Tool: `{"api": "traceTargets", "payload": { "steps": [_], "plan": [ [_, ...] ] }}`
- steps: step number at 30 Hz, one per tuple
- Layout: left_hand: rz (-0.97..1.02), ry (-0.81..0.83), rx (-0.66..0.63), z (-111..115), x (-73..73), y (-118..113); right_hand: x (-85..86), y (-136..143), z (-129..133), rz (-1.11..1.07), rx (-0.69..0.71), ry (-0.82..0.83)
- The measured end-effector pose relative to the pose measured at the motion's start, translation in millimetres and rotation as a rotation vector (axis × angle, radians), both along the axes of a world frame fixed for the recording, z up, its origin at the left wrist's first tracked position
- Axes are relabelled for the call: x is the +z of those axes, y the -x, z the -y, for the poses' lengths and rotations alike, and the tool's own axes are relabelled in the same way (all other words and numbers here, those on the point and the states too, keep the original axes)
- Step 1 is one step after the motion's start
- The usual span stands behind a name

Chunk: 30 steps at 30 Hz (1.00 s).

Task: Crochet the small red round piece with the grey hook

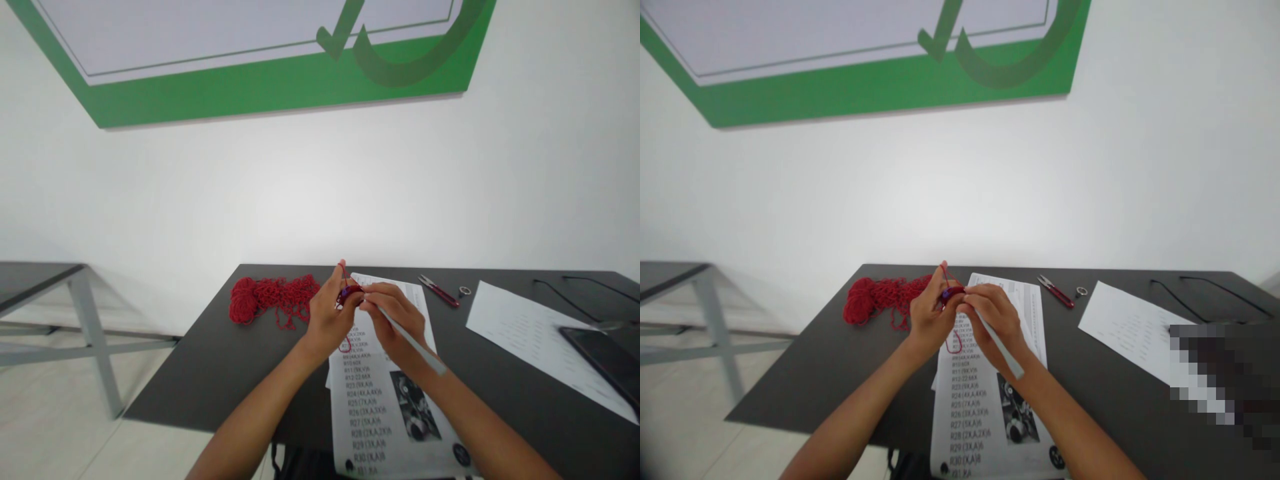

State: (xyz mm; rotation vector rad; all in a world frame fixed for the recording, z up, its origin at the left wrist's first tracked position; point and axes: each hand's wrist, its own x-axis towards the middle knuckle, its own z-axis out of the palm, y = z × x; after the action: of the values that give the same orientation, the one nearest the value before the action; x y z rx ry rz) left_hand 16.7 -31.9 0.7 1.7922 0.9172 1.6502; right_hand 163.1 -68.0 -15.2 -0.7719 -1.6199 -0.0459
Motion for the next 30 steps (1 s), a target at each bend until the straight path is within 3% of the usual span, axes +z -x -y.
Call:
{"api": "traceTargets", "payload": {
  "steps": [5, 8, 12, 15, 20, 25, 30],
  "plan": [
    [0.001, -0.005, -0.019, 1, -8.7, -2, -10.4, -4, -9, 0.179, -0.116, -0.097],
    [0.176, 0.165, -0.107, 4, -11.4, -10, -15.9, -8, -14, 0.224, -0.166, -0.178],
    [0.592, 0.59, -0.469, 7, -6.6, -18, -12.7, -12, -14, 0.227, -0.149, -0.223],
    [0.654, 0.707, -0.644, 3, -0.8, -14, -4.1, -11, -9, 0.09, -0.032, -0.12],
    [0.555, 0.475, -0.479, -10, 3.8, -3, 4.7, -9, -6, -0.033, 0.163, 0.026],
    [0.365, 0.227, -0.22, -13, 4.3, -2, 0.2, -5, -10, 0.018, 0.023, 0.078],
    [0.245, 0.145, -0.014, -11, 0.2, -2, -7.0, 2, -7, -0.026, -0.021, 0.277]
  ]
}}
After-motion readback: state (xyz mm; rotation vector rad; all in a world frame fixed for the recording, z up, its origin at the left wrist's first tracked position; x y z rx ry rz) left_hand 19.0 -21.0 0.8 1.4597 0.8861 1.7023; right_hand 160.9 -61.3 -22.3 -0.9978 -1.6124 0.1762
